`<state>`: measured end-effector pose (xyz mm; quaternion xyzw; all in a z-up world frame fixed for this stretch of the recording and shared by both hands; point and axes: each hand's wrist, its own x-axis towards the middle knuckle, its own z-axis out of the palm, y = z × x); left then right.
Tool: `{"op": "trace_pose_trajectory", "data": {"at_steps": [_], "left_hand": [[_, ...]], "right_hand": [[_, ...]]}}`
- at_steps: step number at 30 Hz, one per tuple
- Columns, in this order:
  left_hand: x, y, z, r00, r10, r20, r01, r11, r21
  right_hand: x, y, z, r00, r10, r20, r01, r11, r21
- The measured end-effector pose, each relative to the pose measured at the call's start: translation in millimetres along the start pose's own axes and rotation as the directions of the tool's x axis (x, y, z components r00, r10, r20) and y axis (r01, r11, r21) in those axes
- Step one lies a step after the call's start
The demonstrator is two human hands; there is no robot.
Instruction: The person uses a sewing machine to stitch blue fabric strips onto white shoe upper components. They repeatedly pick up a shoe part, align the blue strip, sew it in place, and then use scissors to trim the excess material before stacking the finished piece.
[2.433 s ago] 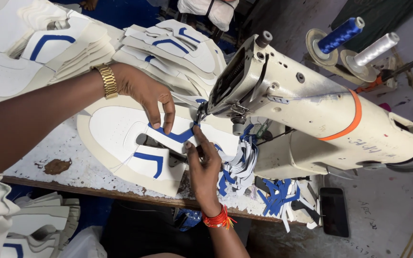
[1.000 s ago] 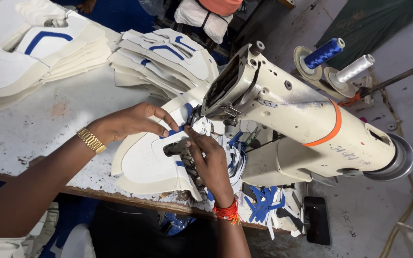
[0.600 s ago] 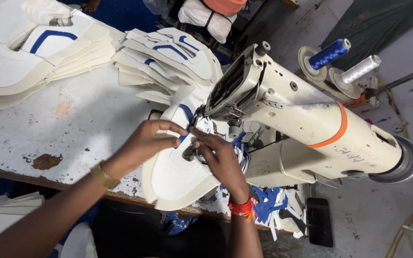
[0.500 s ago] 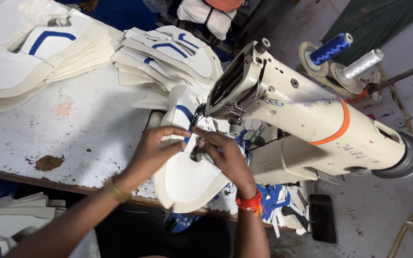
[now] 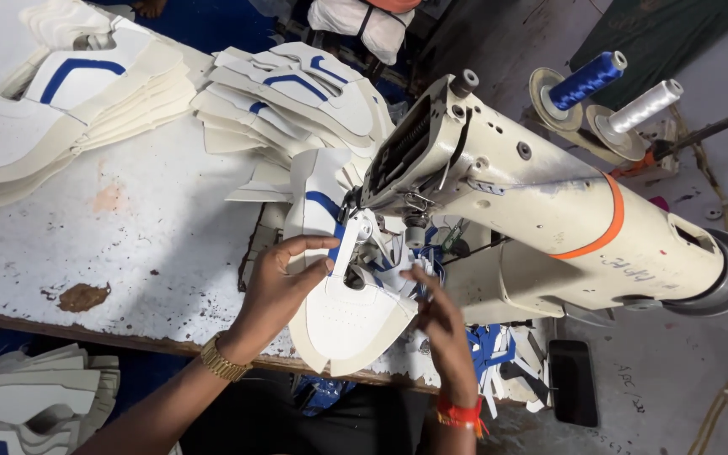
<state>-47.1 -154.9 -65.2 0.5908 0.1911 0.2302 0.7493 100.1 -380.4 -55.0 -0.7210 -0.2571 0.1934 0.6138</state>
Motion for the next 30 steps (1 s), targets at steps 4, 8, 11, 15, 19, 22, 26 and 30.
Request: {"op": "trace_pose_trajectory", "data": {"at_steps": [4, 8, 11, 15, 19, 22, 26, 30], "left_hand": [[-1.0, 0.7, 2.2, 1.0, -0.005, -0.003, 0.005, 1.0, 0.011], [-0.5, -0.1, 2.1, 1.0, -0.018, -0.007, 0.018, 1.0, -0.02], [-2.3, -0.6, 1.0, 1.0, -0.02, -0.004, 0.02, 0.998, -0.052], [-4.7, 2.9, 1.3, 1.0, -0.029, 0.007, 0.029, 0.998, -0.048], [-7.2, 1.1, 0.7, 1.0, -0.01, 0.004, 0.01, 0.999, -0.05], [-8.0, 2.0, 1.6, 1.0, 0.007, 0.018, -0.006, 0.998, -0.067], [-8.9, 4.7, 4.0, 0.999, -0.032, -0.005, 0.032, 0.999, -0.025], [-9.8, 4.0, 5.9, 0.998, -0.048, -0.028, 0.047, 0.999, -0.023]], "right_hand": [[-10.8, -36.2, 20.8, 0.95, 0.194, 0.244, -0.173, 0.979, -0.104], [-7.0, -20.0, 11.4, 0.994, 0.074, 0.076, -0.043, 0.936, -0.348], [-2.5, -50.9, 21.2, 0.97, -0.24, 0.027, 0.233, 0.896, -0.378], [0.5, -69.0, 51.4, 0.811, -0.579, -0.083, 0.474, 0.733, -0.488], [-4.3, -27.5, 61.2, 0.897, -0.121, -0.424, 0.292, 0.884, 0.364], [-10.7, -29.0, 71.1, 0.93, 0.211, -0.3, 0.014, 0.798, 0.602], [-18.3, -34.9, 83.9, 0.955, 0.144, -0.26, -0.037, 0.926, 0.375], [-23.4, 10.2, 74.3, 0.951, 0.218, -0.222, -0.096, 0.885, 0.456]]}}
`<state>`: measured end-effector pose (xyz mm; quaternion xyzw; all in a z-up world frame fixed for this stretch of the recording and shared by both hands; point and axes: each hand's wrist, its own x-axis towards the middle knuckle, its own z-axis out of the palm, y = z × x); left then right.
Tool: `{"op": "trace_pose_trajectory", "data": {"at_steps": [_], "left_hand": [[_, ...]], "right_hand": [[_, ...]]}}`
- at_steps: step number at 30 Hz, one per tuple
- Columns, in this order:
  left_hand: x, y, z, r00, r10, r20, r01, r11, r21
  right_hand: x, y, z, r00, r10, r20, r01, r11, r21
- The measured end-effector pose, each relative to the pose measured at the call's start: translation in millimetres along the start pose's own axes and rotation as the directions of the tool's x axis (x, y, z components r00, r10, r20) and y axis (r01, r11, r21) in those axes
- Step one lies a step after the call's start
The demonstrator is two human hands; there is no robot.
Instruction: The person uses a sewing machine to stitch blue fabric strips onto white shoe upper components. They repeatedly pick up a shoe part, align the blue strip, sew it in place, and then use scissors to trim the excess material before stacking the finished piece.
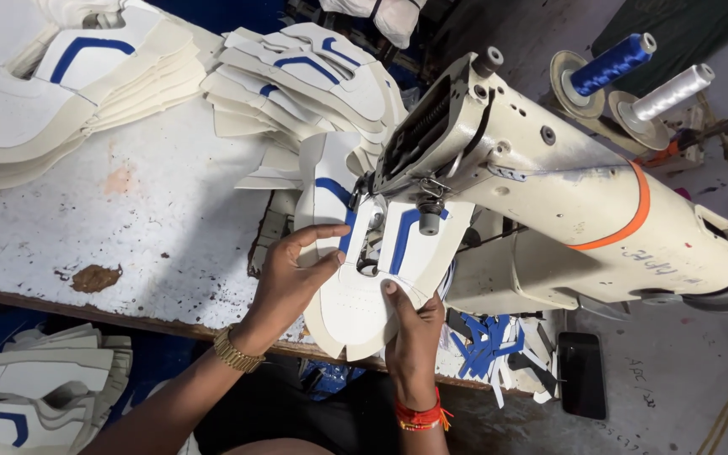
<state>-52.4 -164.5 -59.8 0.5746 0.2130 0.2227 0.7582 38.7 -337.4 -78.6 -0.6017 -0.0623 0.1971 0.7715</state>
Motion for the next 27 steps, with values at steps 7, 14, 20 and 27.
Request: {"op": "trace_pose_trajectory", "data": {"at_steps": [7, 14, 20, 27], "left_hand": [[11.5, -7.4, 3.2, 1.0, 0.021, -0.003, -0.021, 0.996, -0.083], [37.7, -10.7, 4.1, 0.994, 0.11, 0.007, -0.108, 0.989, -0.105], [62.1, -15.6, 0.1, 0.982, 0.189, 0.026, -0.189, 0.982, 0.015], [80.6, -22.5, -8.4, 0.969, 0.212, 0.127, -0.199, 0.974, -0.112]], "right_hand": [[10.1, -9.1, 17.4, 0.999, 0.01, -0.04, -0.007, 0.998, 0.064], [25.5, -10.9, 27.1, 1.0, -0.012, -0.005, 0.013, 0.989, 0.146], [39.2, -15.2, 34.6, 0.998, -0.065, 0.008, 0.064, 0.988, 0.142], [60.0, -9.6, 30.3, 0.997, -0.069, 0.018, 0.066, 0.988, 0.136]]}}
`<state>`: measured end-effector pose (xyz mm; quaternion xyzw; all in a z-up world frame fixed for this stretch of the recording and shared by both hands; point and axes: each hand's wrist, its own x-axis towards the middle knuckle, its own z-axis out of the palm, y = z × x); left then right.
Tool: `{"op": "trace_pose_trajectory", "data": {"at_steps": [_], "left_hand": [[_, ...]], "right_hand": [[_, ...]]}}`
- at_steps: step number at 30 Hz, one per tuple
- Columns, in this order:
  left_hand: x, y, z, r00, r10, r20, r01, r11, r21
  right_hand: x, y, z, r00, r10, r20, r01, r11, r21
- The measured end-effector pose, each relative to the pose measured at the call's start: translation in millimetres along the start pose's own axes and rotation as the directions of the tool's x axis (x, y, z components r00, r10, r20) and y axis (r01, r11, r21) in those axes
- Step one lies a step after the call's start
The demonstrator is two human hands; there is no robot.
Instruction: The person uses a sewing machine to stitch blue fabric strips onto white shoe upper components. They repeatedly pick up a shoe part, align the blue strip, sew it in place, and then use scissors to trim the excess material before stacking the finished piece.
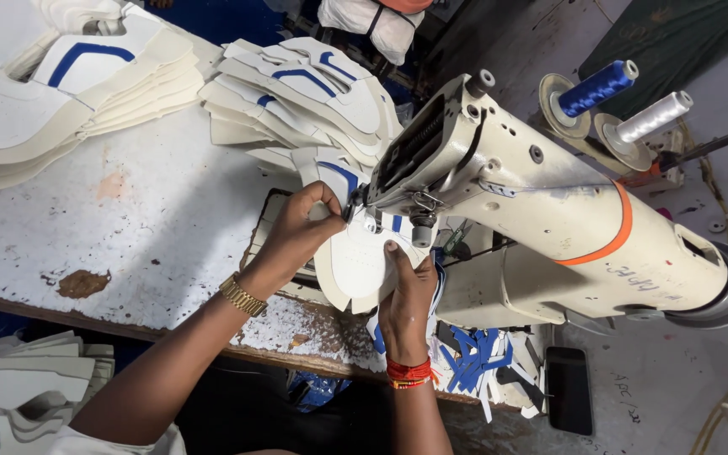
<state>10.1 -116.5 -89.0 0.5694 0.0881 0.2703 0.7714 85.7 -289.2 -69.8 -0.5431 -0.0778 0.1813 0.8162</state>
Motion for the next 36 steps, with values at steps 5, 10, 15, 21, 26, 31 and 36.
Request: {"op": "trace_pose_trajectory", "data": {"at_steps": [5, 10, 15, 21, 26, 31, 36], "left_hand": [[-9.2, 16.3, 1.8, 0.994, -0.09, -0.054, 0.092, 0.995, 0.043], [-28.5, -25.7, -6.7, 0.954, 0.021, -0.299, 0.007, 0.996, 0.091], [2.8, -78.2, -10.7, 0.931, -0.085, -0.356, 0.072, 0.996, -0.047], [85.5, -152.5, -13.1, 0.933, -0.315, -0.172, 0.095, 0.679, -0.728], [93.8, -156.2, -31.4, 0.969, -0.068, -0.239, -0.062, 0.867, -0.495], [48.2, -89.9, -65.4, 0.849, 0.201, -0.489, -0.151, 0.979, 0.14], [-3.3, -59.9, -84.2, 0.891, 0.174, -0.419, -0.013, 0.933, 0.36]], "right_hand": [[-8.8, 2.3, -14.4, 0.998, 0.065, 0.025, -0.066, 0.998, 0.013], [-32.8, 12.6, -42.2, 0.982, 0.181, -0.046, -0.173, 0.975, 0.136], [-42.7, 35.7, -66.3, 0.898, 0.011, 0.439, 0.438, 0.032, -0.898], [-27.9, 55.9, -83.2, 0.641, -0.079, 0.764, 0.726, -0.261, -0.636], [-5.7, 71.4, -104.7, 0.679, 0.028, 0.733, 0.722, -0.204, -0.661], [-48.5, 10.4, -57.1, 0.721, 0.354, 0.596, 0.692, -0.402, -0.599], [-62.2, 58.2, -108.8, 0.836, 0.32, 0.445, 0.185, 0.6, -0.778]]}}
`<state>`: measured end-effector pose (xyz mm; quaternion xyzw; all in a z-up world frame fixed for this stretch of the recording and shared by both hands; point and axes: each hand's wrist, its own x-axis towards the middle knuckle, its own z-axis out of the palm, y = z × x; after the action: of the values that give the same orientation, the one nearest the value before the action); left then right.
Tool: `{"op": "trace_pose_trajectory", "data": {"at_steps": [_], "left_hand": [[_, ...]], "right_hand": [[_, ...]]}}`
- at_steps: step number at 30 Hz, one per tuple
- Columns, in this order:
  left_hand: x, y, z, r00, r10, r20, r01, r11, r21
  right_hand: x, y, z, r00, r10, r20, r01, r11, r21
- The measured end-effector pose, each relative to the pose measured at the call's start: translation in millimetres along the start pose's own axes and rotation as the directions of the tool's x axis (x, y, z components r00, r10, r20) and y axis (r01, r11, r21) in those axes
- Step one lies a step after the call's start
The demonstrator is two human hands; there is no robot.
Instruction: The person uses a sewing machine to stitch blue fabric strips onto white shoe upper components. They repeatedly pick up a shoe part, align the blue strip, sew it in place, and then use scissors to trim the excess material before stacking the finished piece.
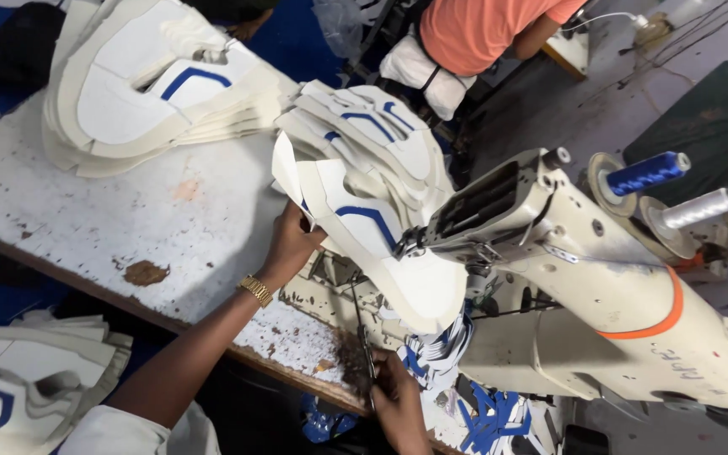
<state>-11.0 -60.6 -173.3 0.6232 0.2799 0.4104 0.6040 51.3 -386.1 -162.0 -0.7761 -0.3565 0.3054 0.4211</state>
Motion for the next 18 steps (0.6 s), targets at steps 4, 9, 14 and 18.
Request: {"op": "trace_pose_trajectory", "data": {"at_steps": [4, 9, 14, 18], "left_hand": [[-11.0, -23.4, -0.9, 0.996, -0.046, 0.073, 0.049, 0.998, -0.038], [-15.1, -21.7, -1.2, 0.995, -0.036, 0.094, 0.044, 0.995, -0.084], [-14.3, -37.5, 0.9, 0.995, -0.031, 0.093, 0.035, 0.998, -0.042], [-13.1, -52.3, 0.6, 0.986, -0.132, 0.099, 0.137, 0.99, -0.04]], "right_hand": [[12.3, -62.0, 23.3, 0.937, 0.35, 0.003, -0.334, 0.892, 0.305], [43.3, -82.0, 36.6, 0.989, 0.126, 0.073, -0.139, 0.965, 0.223], [60.2, -96.9, 42.5, 0.975, 0.191, 0.113, -0.214, 0.946, 0.243], [62.3, -95.8, 39.5, 0.979, 0.121, 0.165, -0.154, 0.966, 0.209]]}}
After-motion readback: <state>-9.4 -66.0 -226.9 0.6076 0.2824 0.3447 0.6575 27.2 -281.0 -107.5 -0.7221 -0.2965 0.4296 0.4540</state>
